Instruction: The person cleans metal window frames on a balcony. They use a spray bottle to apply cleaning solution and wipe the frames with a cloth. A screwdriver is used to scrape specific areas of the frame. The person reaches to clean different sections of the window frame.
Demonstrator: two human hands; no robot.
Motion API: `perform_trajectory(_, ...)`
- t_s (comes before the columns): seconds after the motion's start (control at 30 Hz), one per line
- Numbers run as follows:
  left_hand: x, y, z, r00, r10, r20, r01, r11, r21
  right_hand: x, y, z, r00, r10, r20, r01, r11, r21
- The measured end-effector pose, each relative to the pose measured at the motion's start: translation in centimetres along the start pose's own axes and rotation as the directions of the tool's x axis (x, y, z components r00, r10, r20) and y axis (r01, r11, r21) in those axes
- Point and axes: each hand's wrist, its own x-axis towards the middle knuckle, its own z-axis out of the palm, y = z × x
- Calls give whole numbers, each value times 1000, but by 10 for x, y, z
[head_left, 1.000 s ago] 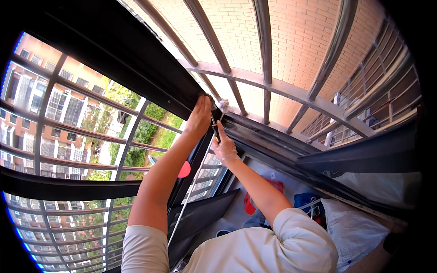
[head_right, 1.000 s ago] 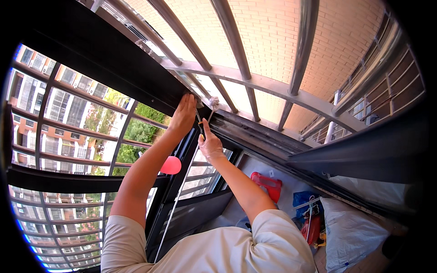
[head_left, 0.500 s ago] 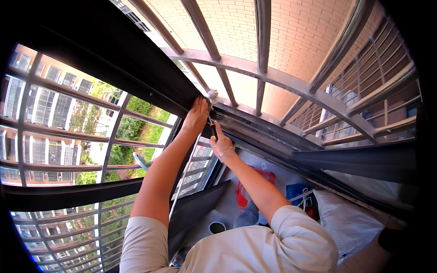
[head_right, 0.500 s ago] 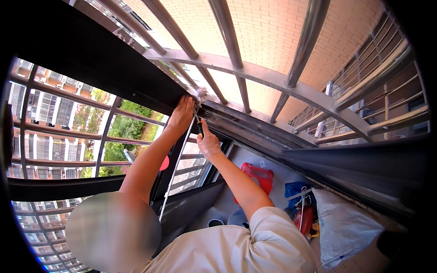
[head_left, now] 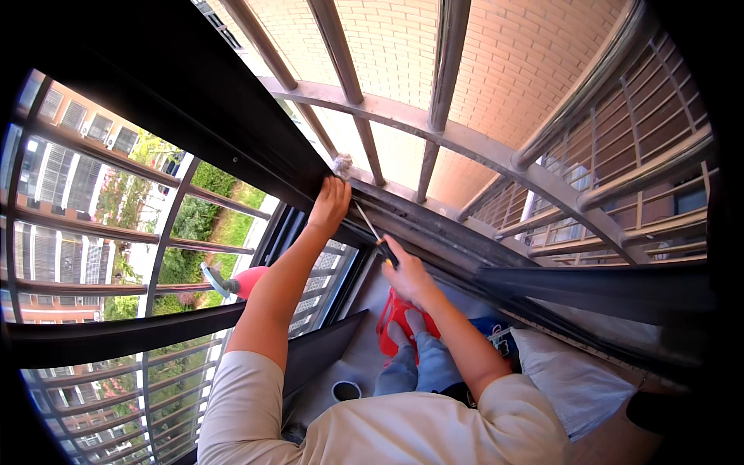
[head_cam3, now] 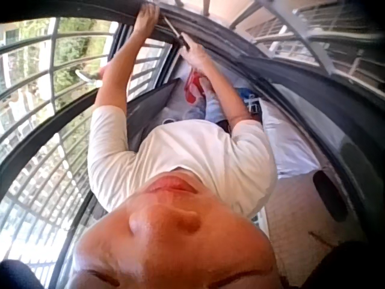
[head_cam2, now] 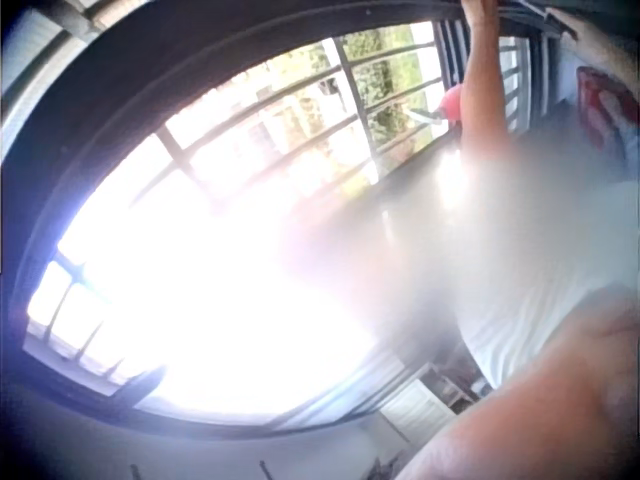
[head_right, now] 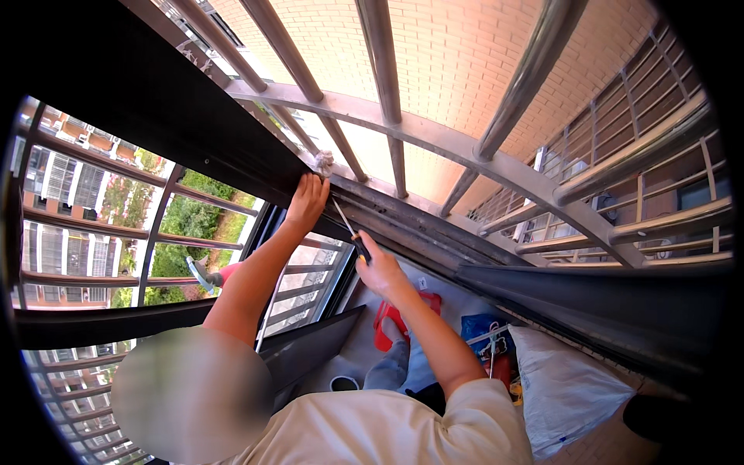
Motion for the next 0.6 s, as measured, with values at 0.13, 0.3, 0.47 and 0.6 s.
perform_trajectory(0.13,12,-9,-9,986,113,125,-131,981,145,-36,15,-9,997,38,60,-42,996,73)
perform_trajectory(0.3,16,-10,-18,982,20,186,-16,1000,-25,-52,14,-7,993,61,102,-73,990,119)
perform_trajectory(0.47,4,-16,-70,870,-481,114,305,341,-889,-63,8,-14,996,-87,31,68,919,389)
perform_trajectory(0.6,-17,-27,-109,742,-181,646,54,-944,-326,-76,-35,-44,980,-198,-17,175,818,548)
